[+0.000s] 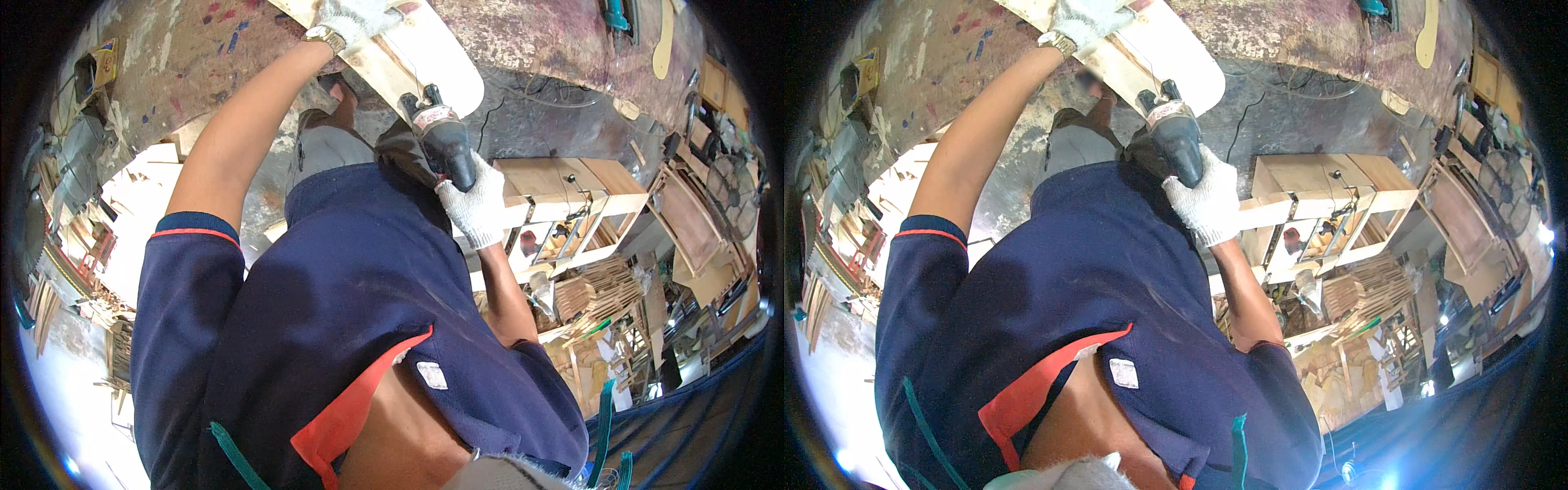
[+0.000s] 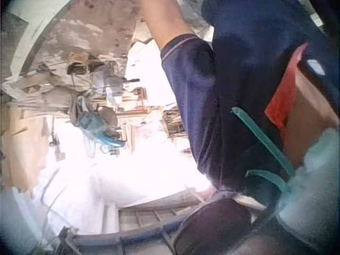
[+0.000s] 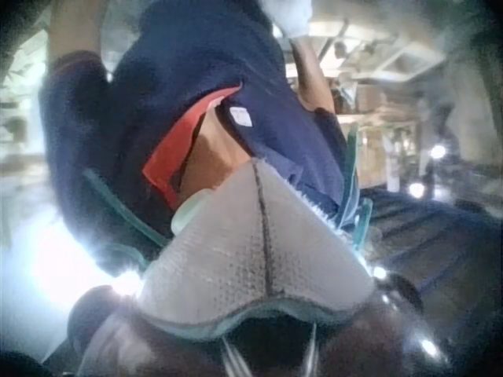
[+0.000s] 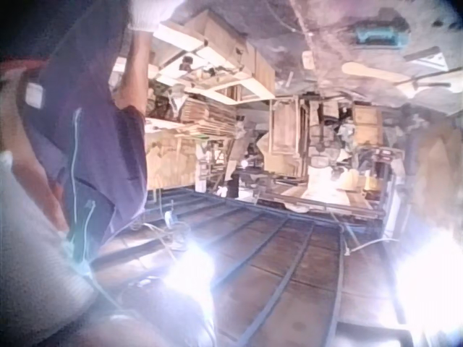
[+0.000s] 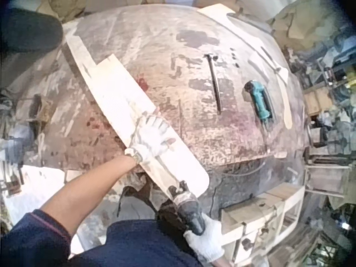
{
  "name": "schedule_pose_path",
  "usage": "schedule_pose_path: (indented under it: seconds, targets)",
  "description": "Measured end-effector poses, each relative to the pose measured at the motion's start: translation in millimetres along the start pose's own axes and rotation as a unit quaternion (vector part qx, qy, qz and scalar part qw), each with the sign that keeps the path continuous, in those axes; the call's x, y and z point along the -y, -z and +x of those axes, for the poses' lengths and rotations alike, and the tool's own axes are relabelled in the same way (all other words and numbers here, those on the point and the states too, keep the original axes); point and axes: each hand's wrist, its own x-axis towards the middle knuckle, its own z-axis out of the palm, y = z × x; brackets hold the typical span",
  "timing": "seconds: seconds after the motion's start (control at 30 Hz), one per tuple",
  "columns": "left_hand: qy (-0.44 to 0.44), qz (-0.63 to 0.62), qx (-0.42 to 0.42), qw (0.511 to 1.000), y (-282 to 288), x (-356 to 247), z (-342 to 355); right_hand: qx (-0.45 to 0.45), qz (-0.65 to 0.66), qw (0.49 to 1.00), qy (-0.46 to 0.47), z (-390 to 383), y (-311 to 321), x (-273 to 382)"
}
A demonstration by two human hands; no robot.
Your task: The person marks a long wooden plank with a pen, then uses a jigsaw to cut along the marked line. They reposition the plank and continue cutting to shape the wood piece.
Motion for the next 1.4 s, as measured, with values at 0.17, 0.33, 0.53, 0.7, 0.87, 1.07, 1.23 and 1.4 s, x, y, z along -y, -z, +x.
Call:
schedule_pose_path:
  seconds: [0.17, 0.33, 0.53, 0.7, 0.87, 1.07, 1.23, 1.4]
  targets:
    - [0.003, 0.017, 0.034, 0.999, 10.4, -0.2, 3.2, -0.017, -0.011, 1.000, 0.009, 0.7, -5.1, 0.2]
    - [-0.013, 0.024, 0.051, 0.998, 8.3, -2.2, 5.6, 0.002, 0.009, 1.000, -0.022, 1.1, -1.4, 9.4]
    - [-0.033, 0.004, 0.010, 0.999, -0.3, 5.2, 0.1, -0.023, -0.003, 1.000, -0.003, 4.1, -11.2, 4.4]
    - [-0.034, 0.029, -0.005, 0.999, -9.0, 8.1, 0.7, -0.016, 0.027, 0.999, -0.012, 6.7, -7.5, 20.0]
    - [-0.043, 0.024, -0.015, 0.999, -7.7, 7.6, -0.3, -0.023, 0.016, 0.999, -0.028, 5.8, -7.1, 22.6]
    - [-0.035, 0.031, -0.020, 0.999, -10.0, 7.3, -1.2, -0.023, 0.034, 0.999, -0.031, 8.6, -5.5, 30.0]
    - [-0.058, -0.092, 0.069, 0.992, 12.3, 25.6, 27.6, -0.028, 0.032, 0.999, -0.030, 10.6, -4.5, 29.9]
    - [-0.044, -0.013, -0.037, 0.998, -12.3, 58.0, 30.2, -0.047, 0.010, 0.999, -0.007, 11.2, -7.5, 25.0]
